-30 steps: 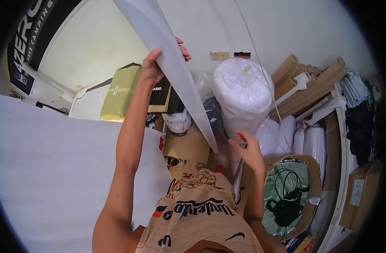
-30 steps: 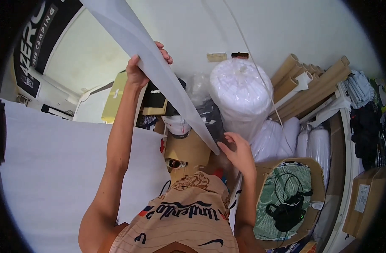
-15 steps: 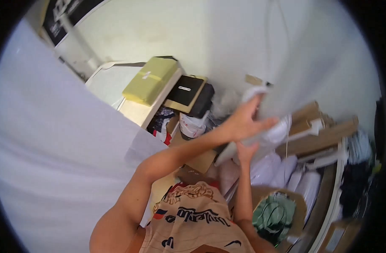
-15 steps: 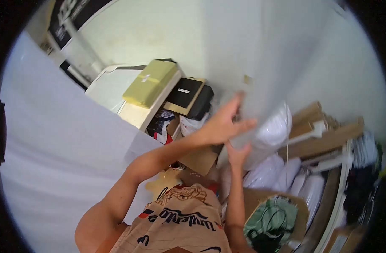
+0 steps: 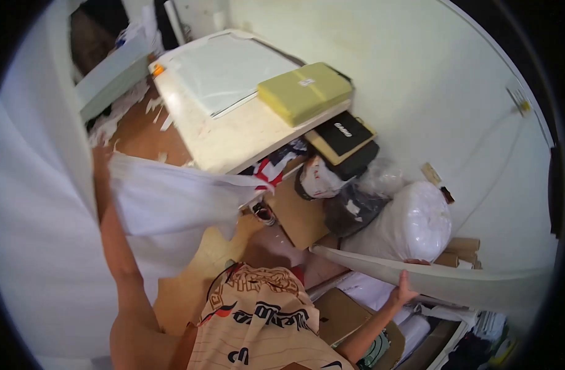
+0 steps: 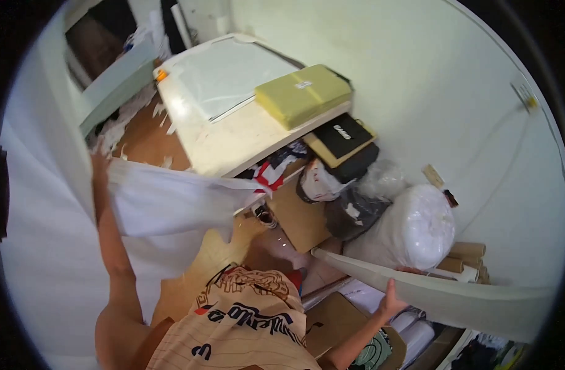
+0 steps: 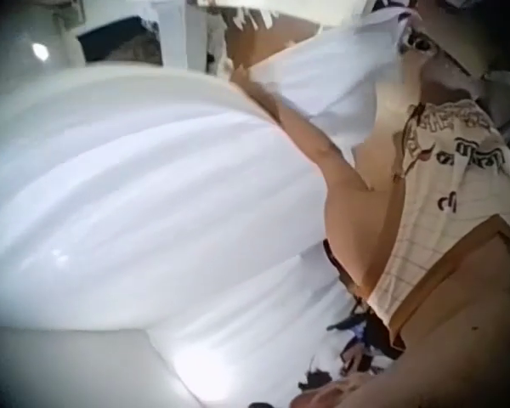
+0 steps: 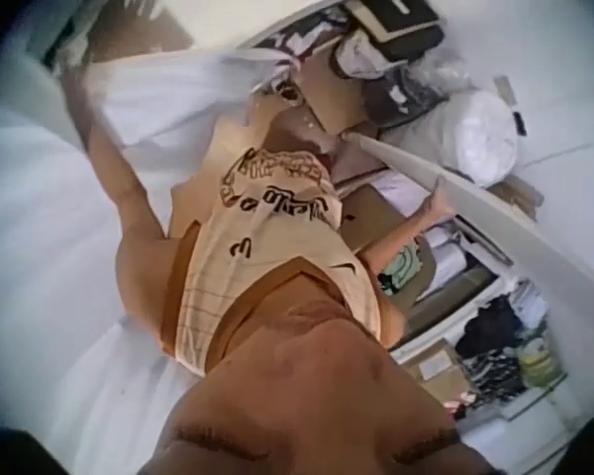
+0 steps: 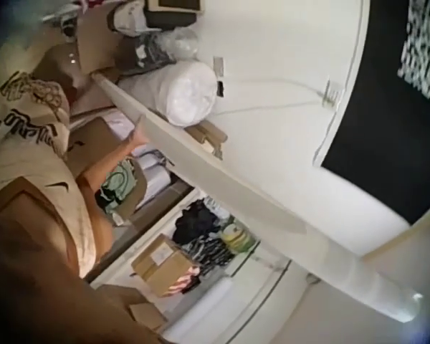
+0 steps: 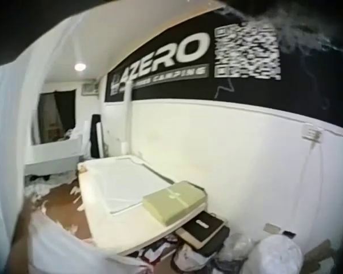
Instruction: Unrolling, inspecting, and re-rolling large printed pattern sheets on a work table.
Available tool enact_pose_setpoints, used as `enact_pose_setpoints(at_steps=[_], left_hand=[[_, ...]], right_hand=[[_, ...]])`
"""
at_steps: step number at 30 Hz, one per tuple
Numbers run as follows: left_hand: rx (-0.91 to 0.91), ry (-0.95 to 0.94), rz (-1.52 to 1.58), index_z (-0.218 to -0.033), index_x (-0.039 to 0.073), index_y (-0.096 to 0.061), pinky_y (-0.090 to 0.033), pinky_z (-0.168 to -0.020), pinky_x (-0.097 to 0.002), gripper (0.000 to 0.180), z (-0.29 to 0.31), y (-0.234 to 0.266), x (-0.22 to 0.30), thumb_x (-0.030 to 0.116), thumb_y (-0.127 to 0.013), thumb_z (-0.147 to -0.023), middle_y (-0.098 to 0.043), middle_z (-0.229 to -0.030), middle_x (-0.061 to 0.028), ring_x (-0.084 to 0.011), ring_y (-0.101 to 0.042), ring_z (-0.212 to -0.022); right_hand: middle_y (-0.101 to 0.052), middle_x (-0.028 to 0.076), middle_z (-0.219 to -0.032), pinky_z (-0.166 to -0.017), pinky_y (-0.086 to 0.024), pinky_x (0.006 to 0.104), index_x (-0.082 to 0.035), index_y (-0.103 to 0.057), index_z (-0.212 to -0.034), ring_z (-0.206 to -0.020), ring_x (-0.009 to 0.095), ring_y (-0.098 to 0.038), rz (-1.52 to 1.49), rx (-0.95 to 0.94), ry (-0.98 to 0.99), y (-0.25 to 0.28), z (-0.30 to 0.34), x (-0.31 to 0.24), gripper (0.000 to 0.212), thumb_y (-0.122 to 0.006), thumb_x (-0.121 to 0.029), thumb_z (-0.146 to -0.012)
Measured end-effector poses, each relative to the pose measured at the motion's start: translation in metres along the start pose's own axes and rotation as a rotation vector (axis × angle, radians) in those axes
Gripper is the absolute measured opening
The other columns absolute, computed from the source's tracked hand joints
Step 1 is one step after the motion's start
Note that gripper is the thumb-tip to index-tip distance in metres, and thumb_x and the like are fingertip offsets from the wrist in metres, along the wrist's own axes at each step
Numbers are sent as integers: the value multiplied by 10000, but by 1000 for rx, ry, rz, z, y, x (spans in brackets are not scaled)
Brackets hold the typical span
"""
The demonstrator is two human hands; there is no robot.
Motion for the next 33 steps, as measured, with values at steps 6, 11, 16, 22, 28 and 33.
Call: enact_pose_setpoints(at_steps=[6, 11, 16, 22, 28, 33], left_hand=[[357, 87, -6, -1660, 284, -161, -501, -1065, -453, 542, 59, 315, 34, 397, -289, -1145, -396, -1646, -56, -353, -542, -1379], [702, 58, -112, -1676, 185, -58, -497, -1112, -495, 654, 131, 416, 96, 310, -401, -1134, -321, -1669, -153, -403, -534, -1379], [651, -90, -282, -1659, 60, 58, -379, -1204, -514, 890, 204, 540, 147, 390, -540, -1089, -362, -1655, -150, -414, -479, -1441], [714, -113, -579, -1638, 35, 39, -416, -1190, -524, 837, 194, 598, 146, 342, -521, -1097, -412, -1611, -217, -421, -486, -1433], [695, -74, -1003, -1583, -51, -287, -467, -1168, -516, 580, 63, 606, 152, 212, -465, -1098, -518, -1521, -235, -367, -578, -1352], [587, 15, -940, -1567, -41, -357, -462, -1148, -479, 605, -105, 549, 48, 338, -461, -1108, -535, -1512, -226, -342, -543, -1387]], right_hand=[[-626, 144, -1116, -962, -492, 420, 15, -480, -1399, -1032, 254, -611, 39, -402, 17, -151, 28, -50, 731, -837, -193, -796], [-617, 98, -1080, -961, -476, 386, -28, -484, -1326, -1023, 209, -603, 157, -730, -127, -305, 68, -60, 699, -852, -278, -786], [-612, 94, -1095, -908, -506, 364, -46, -501, -1303, -980, 208, -612, -4, -1012, -442, -450, 141, -31, 729, -891, -248, -721], [-673, 109, -1136, -920, -559, 427, -20, -555, -1321, -1002, 237, -680, 56, -1169, -709, -591, 253, 43, 838, -973, -149, -606], [-733, 128, -1042, -858, -591, 401, -9, -603, -1298, -917, 239, -733, -260, -1375, -1100, -859, 333, 68, 712, -904, -119, -662], [-717, 184, -932, -743, -599, 421, 21, -604, -1261, -817, 296, -730, -390, -1428, -1254, -1039, 369, 73, 648, -839, -288, -741]])
Point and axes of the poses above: each hand's wrist, its own z-axis away from the middle knuckle, its own y-axis out of the back of the hand, x = y × z, the point moved 6 cm from there along -z, towards the middle knuckle
